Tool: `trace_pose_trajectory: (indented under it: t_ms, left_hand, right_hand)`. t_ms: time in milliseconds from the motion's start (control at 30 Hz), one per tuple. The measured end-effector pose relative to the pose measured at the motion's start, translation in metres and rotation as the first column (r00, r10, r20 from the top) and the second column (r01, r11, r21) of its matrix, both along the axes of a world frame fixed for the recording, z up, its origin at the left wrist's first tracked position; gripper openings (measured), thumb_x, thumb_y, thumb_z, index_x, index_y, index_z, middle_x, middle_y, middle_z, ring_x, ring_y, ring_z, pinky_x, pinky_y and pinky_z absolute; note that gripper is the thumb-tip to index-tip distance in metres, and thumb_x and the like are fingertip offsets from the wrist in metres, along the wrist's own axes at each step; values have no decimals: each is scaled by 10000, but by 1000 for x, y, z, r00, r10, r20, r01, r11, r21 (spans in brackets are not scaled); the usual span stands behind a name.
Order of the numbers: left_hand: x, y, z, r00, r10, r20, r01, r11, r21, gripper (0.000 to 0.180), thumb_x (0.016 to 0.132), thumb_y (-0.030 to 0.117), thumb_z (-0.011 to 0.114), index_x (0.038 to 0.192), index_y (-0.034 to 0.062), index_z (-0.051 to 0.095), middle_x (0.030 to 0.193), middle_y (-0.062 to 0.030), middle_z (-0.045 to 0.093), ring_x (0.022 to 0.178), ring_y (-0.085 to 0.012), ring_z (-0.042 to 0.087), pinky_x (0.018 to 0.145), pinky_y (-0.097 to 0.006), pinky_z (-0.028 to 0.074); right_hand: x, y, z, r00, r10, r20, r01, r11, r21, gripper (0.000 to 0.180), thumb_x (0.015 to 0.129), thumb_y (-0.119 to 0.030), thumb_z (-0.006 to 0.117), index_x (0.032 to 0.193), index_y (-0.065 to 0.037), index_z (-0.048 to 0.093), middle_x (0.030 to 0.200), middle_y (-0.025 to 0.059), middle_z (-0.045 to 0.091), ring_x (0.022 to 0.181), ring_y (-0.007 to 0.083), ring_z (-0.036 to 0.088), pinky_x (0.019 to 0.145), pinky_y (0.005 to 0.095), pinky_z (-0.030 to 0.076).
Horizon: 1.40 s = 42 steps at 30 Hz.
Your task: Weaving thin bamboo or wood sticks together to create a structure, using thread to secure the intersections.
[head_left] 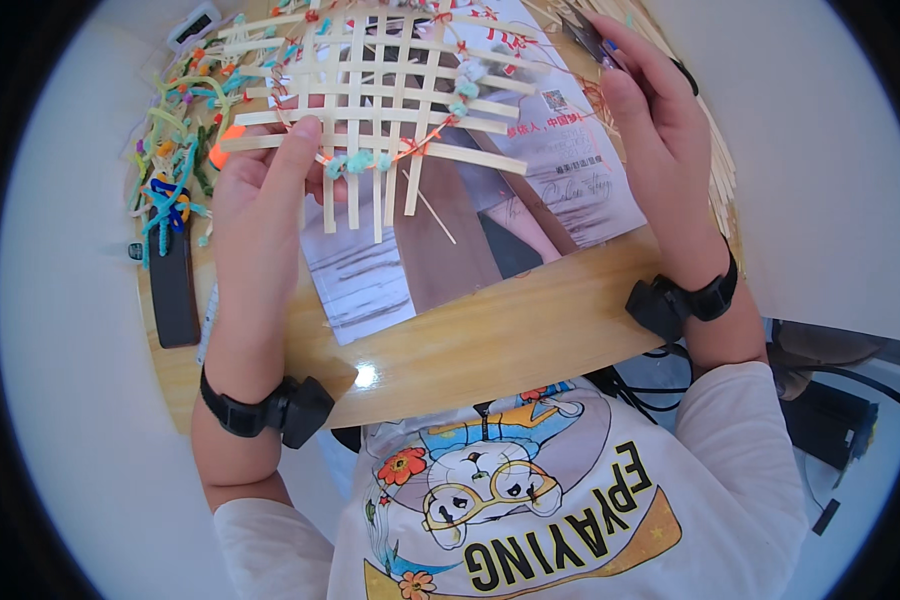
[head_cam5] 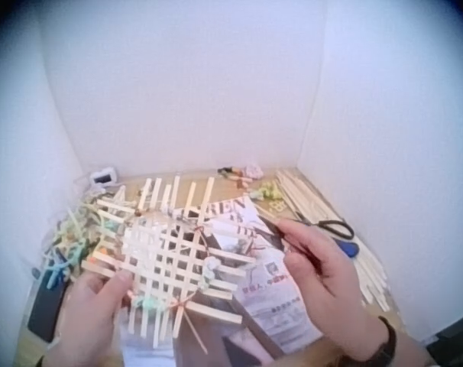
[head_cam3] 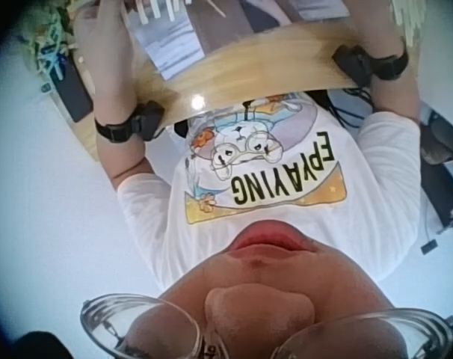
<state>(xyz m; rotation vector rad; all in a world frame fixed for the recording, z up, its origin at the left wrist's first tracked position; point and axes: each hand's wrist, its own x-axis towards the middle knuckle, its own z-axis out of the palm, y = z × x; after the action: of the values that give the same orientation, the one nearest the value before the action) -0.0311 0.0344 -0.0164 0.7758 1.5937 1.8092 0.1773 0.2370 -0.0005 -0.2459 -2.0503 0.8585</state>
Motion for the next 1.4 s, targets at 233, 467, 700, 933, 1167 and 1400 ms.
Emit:
trace_pose_trajectory:
  t_ms: [233,467,700,933,1167,1400]
  left_hand:
    - [-12,1,-4,1000,16,-11,-16,1000,-8,266,1013,260,638,1107,14,671,924,-35,720,735,-67,622,633,-233,467]
    - [-11,-1,-6,998,-31,54,31,999,-9,268,1030,262,623,1135,19,668,960,-20,718,775,-51,607,648,-217,465]
    - [-2,-2,-5,1000,-19,9,19,1000,10,279,1036,236,614,1175,-4,651,1025,-54,721,860,-61,641,733,-223,496]
    - [0,1,-6,997,25,-71,-21,998,52,256,1040,216,617,1152,-12,650,1026,-59,708,869,-53,626,760,-210,484]
    - [1,-2,-9,989,7,-147,-1,999,40,220,1034,206,631,1105,0,657,916,-23,686,805,-34,589,713,-203,460]
    - [3,-5,-7,976,-47,-214,20,992,-125,272,1007,210,675,1157,-16,646,963,-40,690,864,-45,609,743,-208,477]
  right_hand:
    - [-4,13,-26,852,-40,522,-6,996,87,349,988,-99,598,1336,-112,628,1051,140,597,941,318,614,837,387,503]
    - [-3,0,-16,952,13,306,41,985,-170,336,981,-155,656,1301,-61,621,1071,126,666,922,202,660,810,321,525]
    - [-3,-4,-17,975,-4,223,25,995,-93,313,970,-153,675,1256,-38,624,1004,126,665,858,193,642,787,313,524]
    - [-5,5,-27,943,-21,333,34,999,-35,289,946,-136,681,1227,-69,666,971,123,664,808,227,629,768,327,523]
    - [-4,9,-27,909,80,409,-31,992,-124,281,990,-207,650,1231,-63,672,1020,90,703,874,184,666,785,340,535]
    - [-4,-2,-13,890,454,34,-332,698,-635,399,1023,-303,627,1268,12,632,1066,103,736,934,115,693,752,260,543]
